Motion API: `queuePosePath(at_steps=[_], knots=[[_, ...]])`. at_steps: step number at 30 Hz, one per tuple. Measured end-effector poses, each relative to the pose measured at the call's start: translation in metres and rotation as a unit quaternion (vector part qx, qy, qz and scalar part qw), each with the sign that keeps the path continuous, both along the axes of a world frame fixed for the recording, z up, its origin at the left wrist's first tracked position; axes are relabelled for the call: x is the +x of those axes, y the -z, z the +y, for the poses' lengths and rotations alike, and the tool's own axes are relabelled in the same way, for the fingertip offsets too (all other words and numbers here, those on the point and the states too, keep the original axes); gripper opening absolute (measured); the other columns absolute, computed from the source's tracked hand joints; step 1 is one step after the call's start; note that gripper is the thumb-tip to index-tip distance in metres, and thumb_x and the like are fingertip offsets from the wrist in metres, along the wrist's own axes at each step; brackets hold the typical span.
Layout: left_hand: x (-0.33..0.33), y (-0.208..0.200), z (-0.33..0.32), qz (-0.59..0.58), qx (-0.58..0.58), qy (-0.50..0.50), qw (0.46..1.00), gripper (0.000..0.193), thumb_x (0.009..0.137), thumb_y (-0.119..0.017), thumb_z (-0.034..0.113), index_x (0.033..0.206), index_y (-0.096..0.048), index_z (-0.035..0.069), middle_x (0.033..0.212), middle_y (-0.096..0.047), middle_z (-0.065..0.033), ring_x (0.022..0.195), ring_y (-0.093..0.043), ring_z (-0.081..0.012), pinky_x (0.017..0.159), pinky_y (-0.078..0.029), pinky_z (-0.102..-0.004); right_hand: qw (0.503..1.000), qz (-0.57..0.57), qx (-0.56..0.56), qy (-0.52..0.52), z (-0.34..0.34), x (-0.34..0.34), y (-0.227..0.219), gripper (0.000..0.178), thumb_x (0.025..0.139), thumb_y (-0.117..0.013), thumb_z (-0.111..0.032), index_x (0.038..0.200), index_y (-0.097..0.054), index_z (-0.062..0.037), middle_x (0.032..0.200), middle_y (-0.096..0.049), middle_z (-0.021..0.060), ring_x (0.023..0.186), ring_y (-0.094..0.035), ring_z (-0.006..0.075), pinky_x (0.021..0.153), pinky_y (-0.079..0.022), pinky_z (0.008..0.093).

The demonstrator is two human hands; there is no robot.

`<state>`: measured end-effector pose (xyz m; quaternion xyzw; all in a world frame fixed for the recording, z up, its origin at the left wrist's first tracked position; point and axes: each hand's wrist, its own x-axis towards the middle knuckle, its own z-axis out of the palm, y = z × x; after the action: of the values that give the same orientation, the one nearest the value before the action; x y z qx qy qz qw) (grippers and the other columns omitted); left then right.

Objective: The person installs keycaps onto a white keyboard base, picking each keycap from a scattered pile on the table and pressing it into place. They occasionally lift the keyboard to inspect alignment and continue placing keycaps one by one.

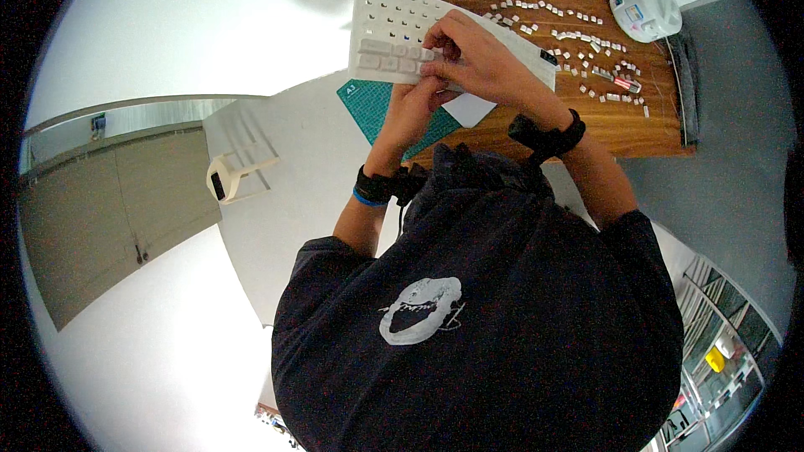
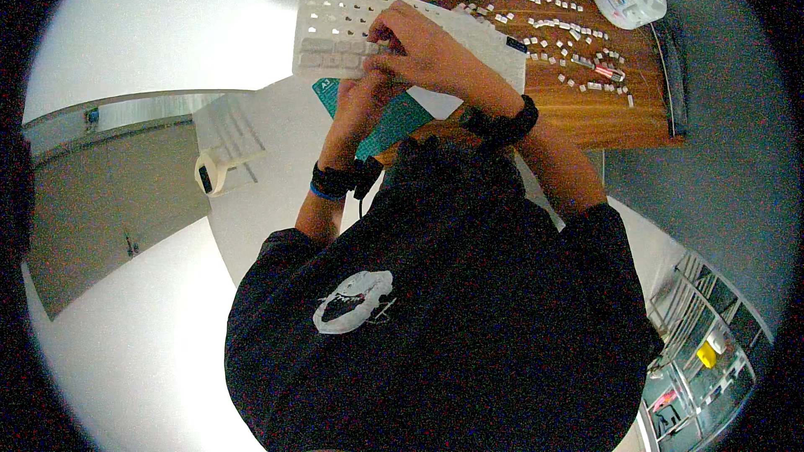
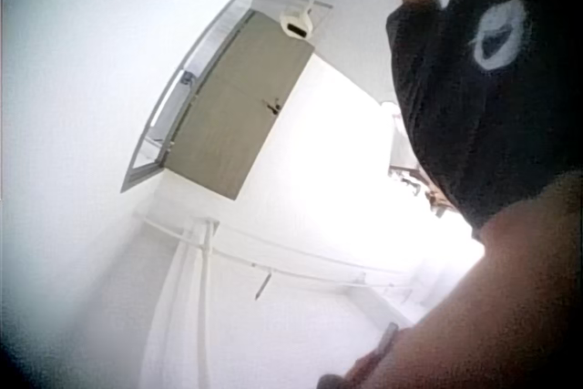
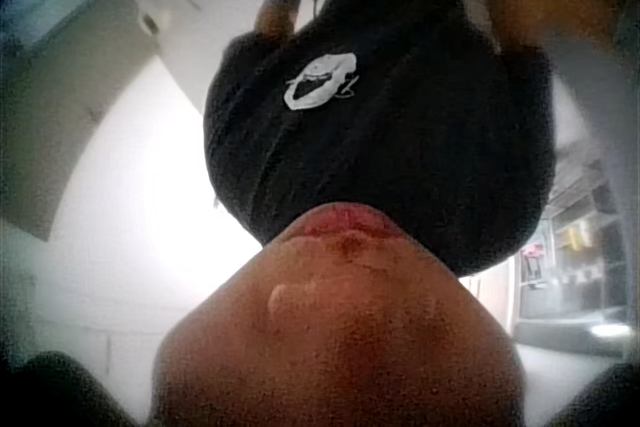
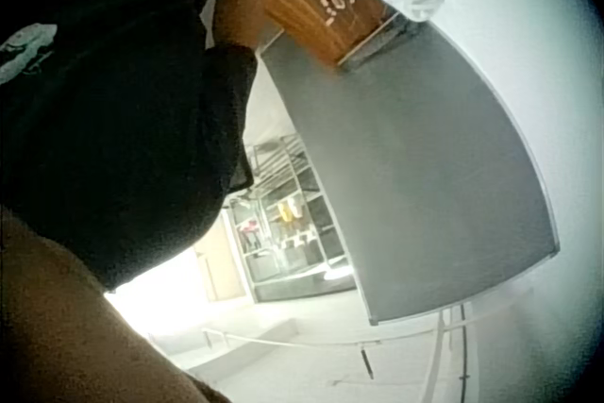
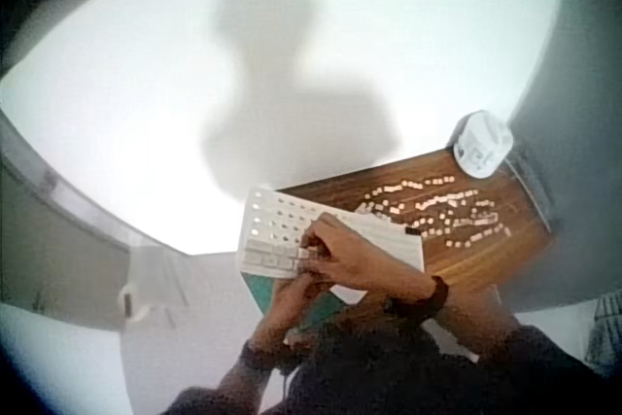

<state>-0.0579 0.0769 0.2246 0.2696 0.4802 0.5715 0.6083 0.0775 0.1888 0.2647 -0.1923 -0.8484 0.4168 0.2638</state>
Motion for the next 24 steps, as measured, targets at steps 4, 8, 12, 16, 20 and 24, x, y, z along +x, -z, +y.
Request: queuePosePath(at_steps=[4, 8, 12, 16, 20, 24], knots=[[0.003, 0.001, -0.001, 0.030, 0.000, 0.010, 0.999, 0.045, 0.096, -0.046, 0.002, 0.141, -0.042, -0.001, 0.135, -0.054, -0.0157, 0.119, -0.060, -0.0278, 0.098, -0.057, -0.0408, 0.999, -0.035, 0.015, 0.010, 0.003, 0.002, 0.000, 0.027, 0.091, -0.071, -0.021, 0.098, -0.052, -0.0036, 0.094, -0.052, 0.0090, 0.084, -0.054, 0.0208, 0.075, -0.047, 0.0334], [0.004, -0.003, 0.000, 0.005, 0.001, -0.004, 1.000, 0.045, 0.096, -0.047, 0.003, 0.141, -0.042, -0.001, 0.133, -0.055, -0.0155, 0.118, -0.061, -0.0274, 0.096, -0.057, -0.0397, 0.999, -0.022, -0.030, 0.038, -0.008, -0.002, 0.009, 0.027, 0.089, -0.072, -0.019, 0.096, -0.051, -0.0032, 0.089, -0.054, 0.0097, 0.079, -0.055, 0.0204, 0.069, -0.047, 0.0342], [0.001, -0.015, 0.002, 0.033, -0.015, -0.004, 0.999, 0.043, 0.097, -0.047, 0.003, 0.140, -0.044, -0.001, 0.131, -0.057, -0.0155, 0.118, -0.062, -0.0270, 0.097, -0.057, -0.0396, 0.999, -0.008, -0.037, 0.031, -0.005, -0.005, 0.005, 0.026, 0.091, -0.071, -0.019, 0.098, -0.051, -0.0034, 0.089, -0.057, 0.0082, 0.078, -0.057, 0.0190, 0.071, -0.050, 0.0335], [-0.003, -0.011, 0.000, 0.032, 0.018, -0.052, 0.998, 0.038, 0.098, -0.048, 0.004, 0.136, -0.050, -0.001, 0.129, -0.058, -0.0141, 0.114, -0.063, -0.0253, 0.094, -0.058, -0.0379, 0.993, 0.025, -0.113, 0.013, -0.005, -0.002, 0.001, 0.020, 0.095, -0.068, -0.016, 0.104, -0.056, -0.0027, 0.098, -0.062, 0.0065, 0.090, -0.063, 0.0147, 0.082, -0.055, 0.0316], [-0.011, -0.009, 0.001, 0.057, -0.006, -0.051, 0.997, 0.035, 0.099, -0.049, 0.005, 0.133, -0.053, 0.000, 0.126, -0.060, -0.0126, 0.111, -0.064, -0.0240, 0.091, -0.058, -0.0354, 0.978, 0.063, -0.199, -0.006, -0.003, 0.003, 0.006, 0.020, 0.098, -0.065, -0.012, 0.114, -0.059, -0.0016, 0.109, -0.064, 0.0056, 0.103, -0.064, 0.0123, 0.090, -0.055, 0.0308], [-0.011, -0.012, 0.000, 0.044, -0.009, -0.056, 0.997, 0.034, 0.098, -0.051, 0.007, 0.131, -0.054, 0.000, 0.124, -0.061, -0.0122, 0.110, -0.065, -0.0240, 0.090, -0.057, -0.0342, 0.972, 0.083, -0.219, -0.019, -0.001, 0.003, 0.015, 0.023, 0.097, -0.065, -0.012, 0.118, -0.060, -0.0023, 0.111, -0.065, 0.0050, 0.105, -0.063, 0.0123, 0.094, -0.053, 0.0304]])
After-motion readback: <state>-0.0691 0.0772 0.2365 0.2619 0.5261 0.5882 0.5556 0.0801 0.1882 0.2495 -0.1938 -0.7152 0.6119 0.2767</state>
